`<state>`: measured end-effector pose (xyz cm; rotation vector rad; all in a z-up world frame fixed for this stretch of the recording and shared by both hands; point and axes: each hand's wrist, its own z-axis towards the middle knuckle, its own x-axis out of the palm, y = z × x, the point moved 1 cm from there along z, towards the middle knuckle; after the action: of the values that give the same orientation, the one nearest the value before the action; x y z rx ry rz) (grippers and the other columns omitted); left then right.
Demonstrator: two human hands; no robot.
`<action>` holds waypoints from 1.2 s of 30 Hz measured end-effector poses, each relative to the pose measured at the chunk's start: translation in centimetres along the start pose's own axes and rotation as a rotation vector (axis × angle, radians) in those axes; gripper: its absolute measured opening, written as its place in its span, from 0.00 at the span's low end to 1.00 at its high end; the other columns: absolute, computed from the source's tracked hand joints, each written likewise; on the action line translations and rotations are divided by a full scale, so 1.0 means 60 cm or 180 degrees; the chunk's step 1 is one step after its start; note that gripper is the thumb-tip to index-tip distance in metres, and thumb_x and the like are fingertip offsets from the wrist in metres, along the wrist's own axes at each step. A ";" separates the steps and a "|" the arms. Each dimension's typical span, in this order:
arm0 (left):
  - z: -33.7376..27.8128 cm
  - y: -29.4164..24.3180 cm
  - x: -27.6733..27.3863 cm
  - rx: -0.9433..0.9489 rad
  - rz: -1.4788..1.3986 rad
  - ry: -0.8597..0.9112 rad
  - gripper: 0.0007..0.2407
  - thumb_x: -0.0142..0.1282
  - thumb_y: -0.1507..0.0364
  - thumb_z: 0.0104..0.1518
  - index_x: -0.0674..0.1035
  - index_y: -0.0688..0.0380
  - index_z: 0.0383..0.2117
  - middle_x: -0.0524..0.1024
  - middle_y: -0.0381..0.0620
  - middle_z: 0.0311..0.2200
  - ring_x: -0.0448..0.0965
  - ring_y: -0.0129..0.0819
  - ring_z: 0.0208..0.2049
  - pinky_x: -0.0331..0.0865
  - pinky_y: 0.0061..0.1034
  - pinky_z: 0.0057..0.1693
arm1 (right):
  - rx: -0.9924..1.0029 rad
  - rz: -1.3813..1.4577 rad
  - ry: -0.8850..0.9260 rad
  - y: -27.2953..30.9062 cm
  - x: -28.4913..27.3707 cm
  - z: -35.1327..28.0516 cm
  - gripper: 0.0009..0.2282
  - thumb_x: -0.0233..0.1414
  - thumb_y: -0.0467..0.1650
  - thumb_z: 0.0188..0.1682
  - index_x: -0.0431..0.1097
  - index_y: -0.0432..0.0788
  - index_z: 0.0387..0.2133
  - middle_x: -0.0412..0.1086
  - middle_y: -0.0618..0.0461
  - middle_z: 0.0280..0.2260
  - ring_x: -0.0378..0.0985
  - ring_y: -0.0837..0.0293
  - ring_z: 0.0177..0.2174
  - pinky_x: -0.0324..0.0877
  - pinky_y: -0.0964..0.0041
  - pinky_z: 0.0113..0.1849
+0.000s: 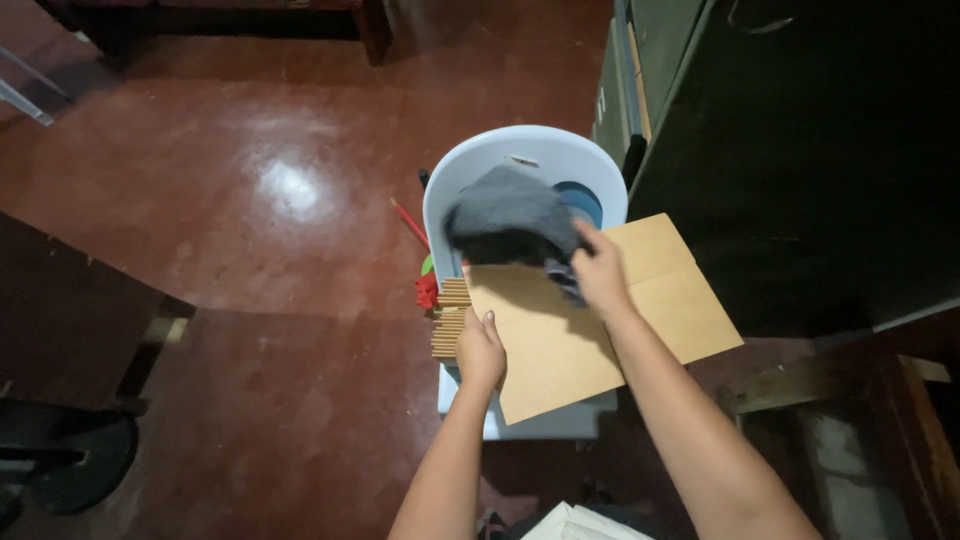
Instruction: Wiping dust off brown file folders with a cloth and organizing them onto a shelf.
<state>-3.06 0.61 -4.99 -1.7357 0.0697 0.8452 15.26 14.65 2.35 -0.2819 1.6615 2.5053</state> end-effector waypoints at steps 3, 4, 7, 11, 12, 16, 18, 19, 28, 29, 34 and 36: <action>0.001 0.000 -0.003 0.0036 -0.0087 0.0012 0.14 0.39 0.62 0.69 0.71 0.56 0.51 0.81 0.67 0.32 0.82 0.66 0.42 0.74 0.54 0.50 | -0.0894 -0.1094 -0.0194 0.026 -0.086 -0.014 0.24 0.49 0.20 0.41 0.74 0.43 0.54 0.70 0.43 0.47 0.70 0.43 0.52 0.62 0.52 0.57; 0.002 0.005 0.000 0.0047 -0.0090 0.0008 0.14 0.39 0.62 0.69 0.71 0.56 0.51 0.81 0.67 0.32 0.82 0.66 0.42 0.74 0.54 0.50 | -0.0903 -0.1094 -0.0202 0.019 -0.101 -0.027 0.24 0.49 0.20 0.41 0.74 0.43 0.54 0.70 0.43 0.47 0.70 0.43 0.52 0.62 0.52 0.57; 0.011 0.002 0.002 0.0074 -0.0120 -0.0039 0.14 0.40 0.62 0.69 0.71 0.57 0.51 0.80 0.69 0.33 0.81 0.66 0.42 0.74 0.54 0.49 | -0.0957 -0.3039 -0.0085 0.009 -0.125 -0.056 0.12 0.56 0.33 0.38 0.78 0.50 0.37 0.69 0.50 0.39 0.71 0.45 0.44 0.68 0.47 0.48; 0.001 -0.007 -0.007 0.0094 -0.0102 -0.0003 0.14 0.40 0.62 0.68 0.70 0.56 0.52 0.80 0.69 0.33 0.81 0.66 0.42 0.73 0.55 0.49 | -0.0113 -0.3508 0.1342 0.025 -0.118 -0.104 0.29 0.45 0.49 0.53 0.56 0.57 0.67 0.50 0.38 0.69 0.47 0.32 0.67 0.42 0.23 0.60; 0.003 -0.005 -0.005 0.0094 -0.0050 -0.0026 0.14 0.40 0.62 0.68 0.71 0.55 0.53 0.80 0.68 0.33 0.82 0.65 0.42 0.74 0.54 0.49 | 0.0036 -0.3448 0.1625 0.028 -0.120 -0.106 0.29 0.41 0.49 0.55 0.52 0.57 0.70 0.46 0.40 0.70 0.46 0.36 0.68 0.41 0.28 0.62; -0.006 -0.003 -0.007 0.0112 -0.0133 -0.0045 0.15 0.39 0.62 0.69 0.72 0.56 0.51 0.81 0.68 0.33 0.82 0.65 0.42 0.75 0.53 0.48 | 0.0182 -0.3756 0.1235 -0.035 -0.153 -0.079 0.25 0.40 0.46 0.58 0.53 0.61 0.69 0.49 0.43 0.70 0.50 0.43 0.68 0.44 0.34 0.63; -0.012 -0.016 -0.012 0.0101 -0.0056 -0.0085 0.15 0.39 0.61 0.69 0.72 0.55 0.51 0.81 0.67 0.32 0.82 0.64 0.41 0.74 0.54 0.48 | 0.0932 -0.3710 0.0705 -0.091 -0.166 -0.064 0.27 0.36 0.48 0.58 0.49 0.59 0.71 0.44 0.39 0.71 0.42 0.40 0.70 0.39 0.32 0.64; -0.007 -0.021 -0.014 0.0105 -0.0071 -0.0102 0.15 0.39 0.61 0.69 0.72 0.55 0.51 0.81 0.67 0.32 0.82 0.64 0.41 0.74 0.54 0.48 | 0.0907 -0.3715 0.0701 -0.093 -0.147 -0.066 0.27 0.36 0.48 0.58 0.49 0.59 0.71 0.44 0.39 0.71 0.42 0.40 0.70 0.39 0.32 0.64; -0.013 -0.020 -0.016 0.0043 -0.0233 -0.0125 0.14 0.40 0.62 0.68 0.72 0.56 0.51 0.80 0.69 0.33 0.81 0.67 0.42 0.73 0.55 0.49 | 0.0018 -0.3299 0.1444 0.010 -0.117 -0.178 0.26 0.45 0.37 0.55 0.53 0.50 0.69 0.50 0.35 0.68 0.51 0.36 0.67 0.49 0.35 0.62; -0.012 -0.018 -0.015 0.0027 -0.0199 -0.0111 0.14 0.39 0.61 0.69 0.72 0.56 0.50 0.81 0.68 0.33 0.82 0.65 0.42 0.74 0.54 0.49 | 0.0081 -0.3434 0.1368 -0.003 -0.137 -0.177 0.26 0.44 0.38 0.56 0.53 0.53 0.69 0.50 0.37 0.69 0.50 0.37 0.67 0.48 0.34 0.62; 0.014 0.015 0.005 0.0011 -0.0259 -0.0061 0.14 0.41 0.60 0.68 0.73 0.54 0.49 0.81 0.66 0.34 0.82 0.62 0.43 0.73 0.53 0.50 | 0.0092 -0.3845 0.0430 -0.090 -0.247 -0.163 0.24 0.50 0.35 0.53 0.63 0.44 0.65 0.64 0.30 0.60 0.65 0.32 0.60 0.63 0.34 0.55; 0.021 0.031 0.011 0.0138 -0.1101 0.0006 0.13 0.43 0.65 0.68 0.75 0.60 0.48 0.79 0.70 0.40 0.78 0.64 0.50 0.71 0.52 0.53 | 0.0380 -0.3873 0.0072 -0.143 -0.302 -0.163 0.23 0.52 0.32 0.52 0.67 0.39 0.62 0.70 0.28 0.51 0.74 0.31 0.52 0.71 0.38 0.48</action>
<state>-4.05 1.26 -7.03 -1.6459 -0.2047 0.5827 35.54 9.02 -5.06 -0.9472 1.0622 1.4646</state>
